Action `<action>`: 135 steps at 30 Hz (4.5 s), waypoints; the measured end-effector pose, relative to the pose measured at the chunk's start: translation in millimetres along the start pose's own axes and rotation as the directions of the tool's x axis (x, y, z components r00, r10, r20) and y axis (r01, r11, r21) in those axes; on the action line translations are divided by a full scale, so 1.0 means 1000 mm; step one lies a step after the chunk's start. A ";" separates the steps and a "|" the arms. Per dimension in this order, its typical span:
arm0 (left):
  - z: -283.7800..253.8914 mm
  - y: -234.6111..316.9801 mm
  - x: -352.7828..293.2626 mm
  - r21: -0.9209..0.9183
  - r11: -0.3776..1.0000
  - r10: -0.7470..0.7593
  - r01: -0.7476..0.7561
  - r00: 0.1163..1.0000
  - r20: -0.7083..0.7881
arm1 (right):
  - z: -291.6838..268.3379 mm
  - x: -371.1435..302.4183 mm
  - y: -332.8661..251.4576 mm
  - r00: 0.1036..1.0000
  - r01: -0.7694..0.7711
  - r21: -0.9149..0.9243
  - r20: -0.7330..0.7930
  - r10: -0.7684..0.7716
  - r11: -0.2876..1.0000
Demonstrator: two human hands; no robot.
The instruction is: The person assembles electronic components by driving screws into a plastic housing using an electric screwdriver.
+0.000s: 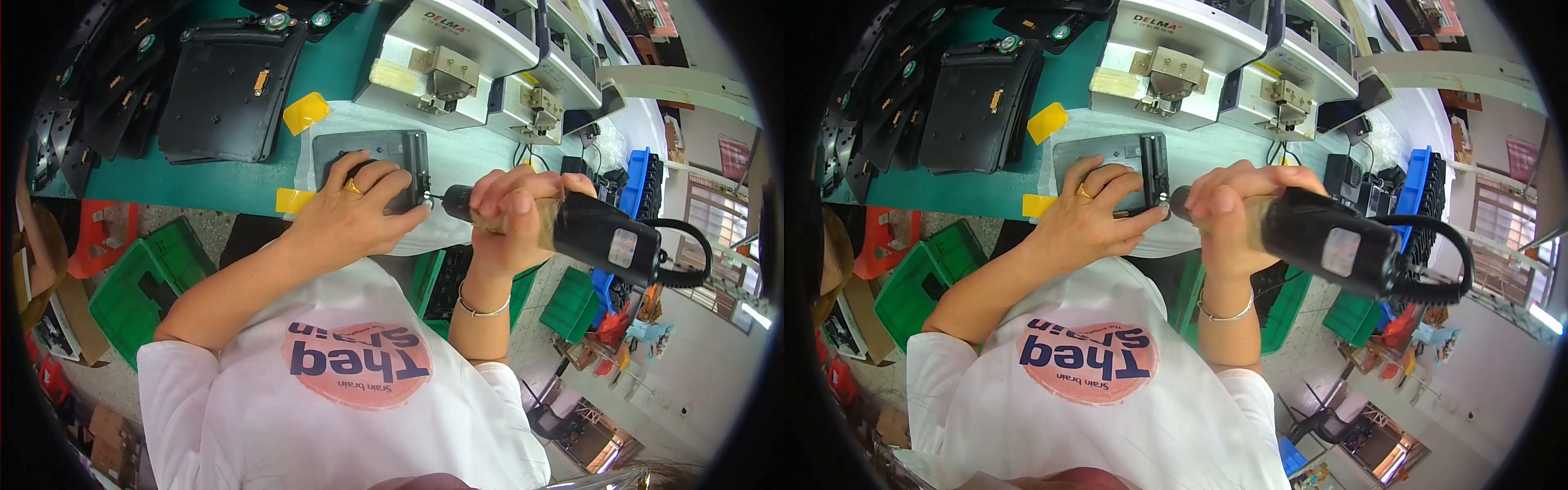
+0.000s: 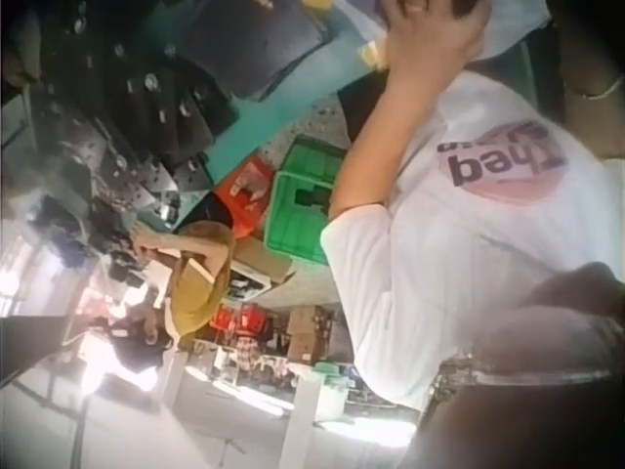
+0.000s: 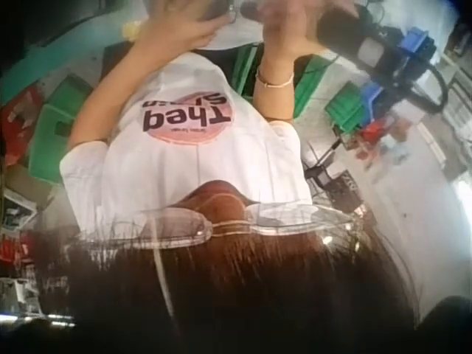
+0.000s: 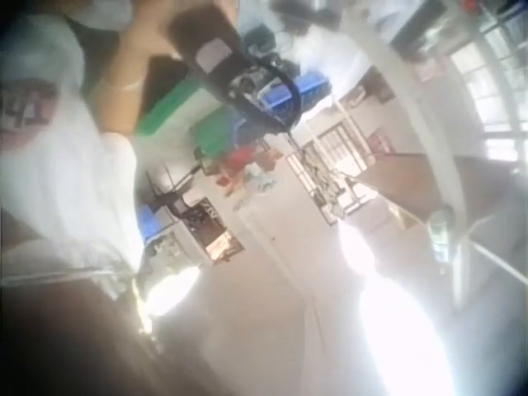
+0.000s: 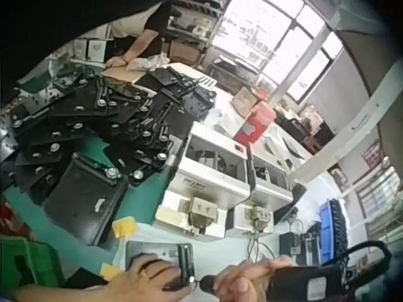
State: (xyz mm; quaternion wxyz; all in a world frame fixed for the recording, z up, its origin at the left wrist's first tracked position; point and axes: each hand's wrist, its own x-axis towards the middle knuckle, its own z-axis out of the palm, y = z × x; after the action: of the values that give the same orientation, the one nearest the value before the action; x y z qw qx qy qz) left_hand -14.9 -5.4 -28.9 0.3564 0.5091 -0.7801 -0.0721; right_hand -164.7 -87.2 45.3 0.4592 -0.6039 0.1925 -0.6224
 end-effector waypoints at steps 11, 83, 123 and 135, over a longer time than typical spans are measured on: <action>-0.001 -0.002 0.000 -0.032 0.999 -0.006 0.006 1.000 0.004 | -0.003 0.001 0.002 0.996 -0.064 0.077 -0.058 0.068 0.995; 0.006 0.005 -0.001 0.060 0.998 -0.022 0.025 0.999 -0.048 | 0.003 -0.005 0.001 0.998 0.033 -0.002 -0.049 -0.033 0.999; -0.004 0.001 0.003 -0.046 0.998 -0.037 0.039 0.999 0.037 | 0.010 -0.005 0.012 0.997 0.037 -0.065 0.069 -0.033 0.997; -0.005 0.005 0.006 -0.057 0.998 -0.007 0.008 1.000 0.006 | 0.009 0.059 0.000 0.979 0.135 0.167 -0.175 -0.105 0.977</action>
State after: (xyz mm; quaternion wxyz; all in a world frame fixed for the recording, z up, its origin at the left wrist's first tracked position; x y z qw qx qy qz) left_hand -16.4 -6.7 -20.2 0.3685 0.5014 -0.7768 -0.0972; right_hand -147.6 -132.0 80.5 0.4552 -0.5173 0.1367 -0.7117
